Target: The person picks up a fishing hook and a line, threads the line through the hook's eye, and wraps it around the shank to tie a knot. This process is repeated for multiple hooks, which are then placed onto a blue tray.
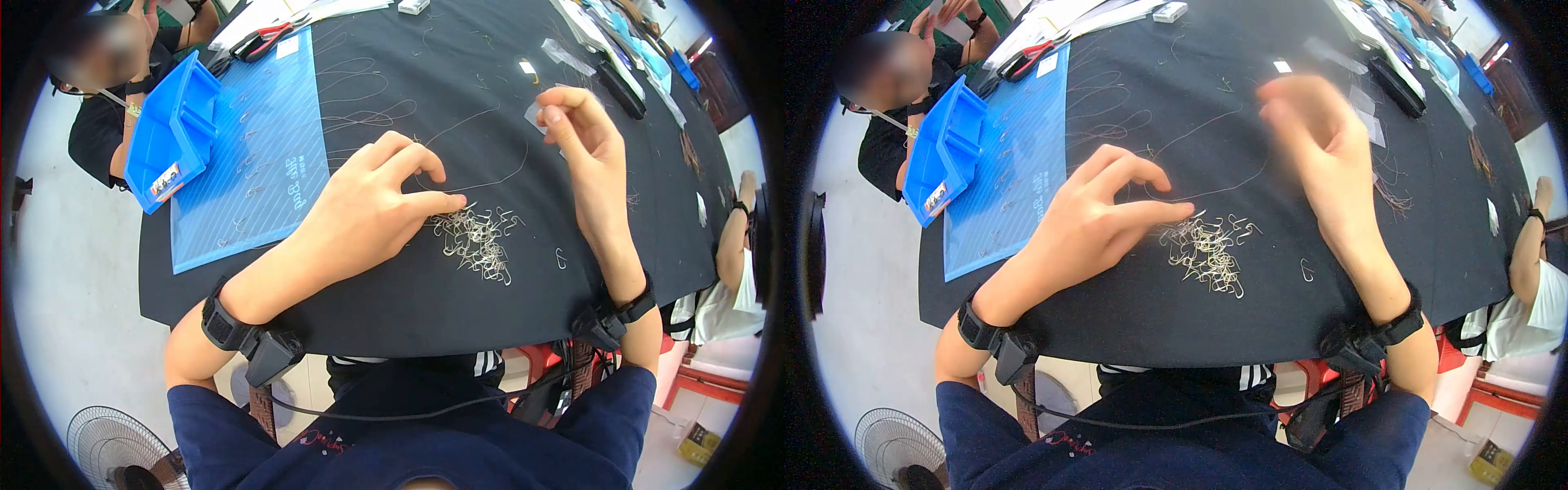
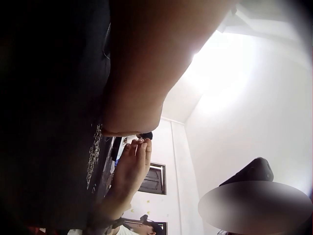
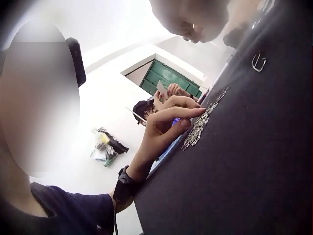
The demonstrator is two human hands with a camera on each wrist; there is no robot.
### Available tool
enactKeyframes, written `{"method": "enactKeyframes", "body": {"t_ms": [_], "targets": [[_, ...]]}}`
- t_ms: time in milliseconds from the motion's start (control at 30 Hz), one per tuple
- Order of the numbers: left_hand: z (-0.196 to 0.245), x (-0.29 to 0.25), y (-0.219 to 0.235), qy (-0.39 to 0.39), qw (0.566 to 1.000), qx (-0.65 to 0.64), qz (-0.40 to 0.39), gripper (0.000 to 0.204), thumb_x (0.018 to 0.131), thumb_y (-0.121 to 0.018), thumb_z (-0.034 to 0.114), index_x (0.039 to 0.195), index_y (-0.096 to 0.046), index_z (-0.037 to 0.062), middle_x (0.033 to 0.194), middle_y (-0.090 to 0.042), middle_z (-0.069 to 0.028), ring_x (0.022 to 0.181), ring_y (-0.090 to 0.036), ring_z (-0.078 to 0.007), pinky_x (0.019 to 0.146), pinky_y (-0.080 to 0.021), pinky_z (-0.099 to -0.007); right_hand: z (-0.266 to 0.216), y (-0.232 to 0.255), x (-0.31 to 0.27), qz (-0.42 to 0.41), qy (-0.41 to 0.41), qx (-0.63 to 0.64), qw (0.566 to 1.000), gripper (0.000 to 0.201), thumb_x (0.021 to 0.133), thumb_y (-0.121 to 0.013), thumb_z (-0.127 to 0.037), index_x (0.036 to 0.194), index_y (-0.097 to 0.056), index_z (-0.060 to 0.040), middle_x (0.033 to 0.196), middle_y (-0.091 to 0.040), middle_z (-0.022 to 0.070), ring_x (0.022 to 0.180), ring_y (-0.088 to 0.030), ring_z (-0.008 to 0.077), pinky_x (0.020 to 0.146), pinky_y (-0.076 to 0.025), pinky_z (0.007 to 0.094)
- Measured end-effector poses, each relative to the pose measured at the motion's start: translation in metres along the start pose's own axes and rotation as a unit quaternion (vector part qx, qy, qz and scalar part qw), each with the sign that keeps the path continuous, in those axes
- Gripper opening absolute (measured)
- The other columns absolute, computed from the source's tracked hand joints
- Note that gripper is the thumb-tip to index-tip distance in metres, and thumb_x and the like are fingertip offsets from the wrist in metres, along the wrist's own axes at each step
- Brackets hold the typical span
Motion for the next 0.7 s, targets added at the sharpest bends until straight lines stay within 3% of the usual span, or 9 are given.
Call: {"method": "enactKeyframes", "body": {"t_ms": [167,467,567,700], "targets": [[-0.0036,0.0010,0.0033,0.044,0.997,-0.047,0.032,0.024,0.071,-0.067,0.002,0.093,-0.069,0.0105,0.093,-0.058,-0.0038,0.088,-0.054,-0.0223,0.076,-0.047,-0.0330,0.0046,-0.0069,-0.0018,-0.056,-0.038,-0.012,0.998,0.019,0.088,-0.062,-0.016,0.103,-0.064,-0.0040,0.093,-0.064,0.0006,0.085,-0.058,0.0088,0.078,-0.044,0.0234],[-0.0007,-0.0004,0.0027,0.009,1.000,-0.022,0.003,0.023,0.072,-0.068,0.000,0.092,-0.069,0.0113,0.093,-0.058,-0.0036,0.088,-0.054,-0.0218,0.075,-0.046,-0.0326,0.0006,-0.0092,-0.0009,-0.069,0.010,-0.024,0.997,0.016,0.087,-0.062,-0.013,0.100,-0.065,-0.0032,0.092,-0.066,0.0021,0.086,-0.059,0.0088,0.079,-0.045,0.0241],[-0.0004,0.0002,-0.0001,0.012,0.995,-0.100,0.007,0.022,0.073,-0.067,-0.001,0.092,-0.069,0.0102,0.093,-0.059,-0.0038,0.089,-0.055,-0.0221,0.075,-0.046,-0.0327,0.0007,-0.0098,-0.0011,-0.075,0.015,-0.022,0.997,0.015,0.087,-0.062,-0.012,0.099,-0.065,-0.0029,0.092,-0.066,0.0023,0.086,-0.059,0.0091,0.079,-0.045,0.0242],[-0.0051,0.0015,0.0037,0.050,0.992,-0.110,0.034,0.023,0.074,-0.065,-0.005,0.093,-0.068,0.0078,0.093,-0.061,-0.0051,0.091,-0.055,-0.0227,0.078,-0.045,-0.0327,-0.0004,-0.0098,-0.0014,-0.075,0.034,-0.048,0.995,0.015,0.087,-0.062,-0.012,0.098,-0.066,-0.0031,0.091,-0.066,0.0021,0.084,-0.059,0.0088,0.077,-0.045,0.0242]]}}
Point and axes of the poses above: each hand's wrist, its own x-axis towards the middle knuckle, its own y-axis out of the back of the hand, z = x × y, the point moved 5 cm from there along x, towards the middle knuckle
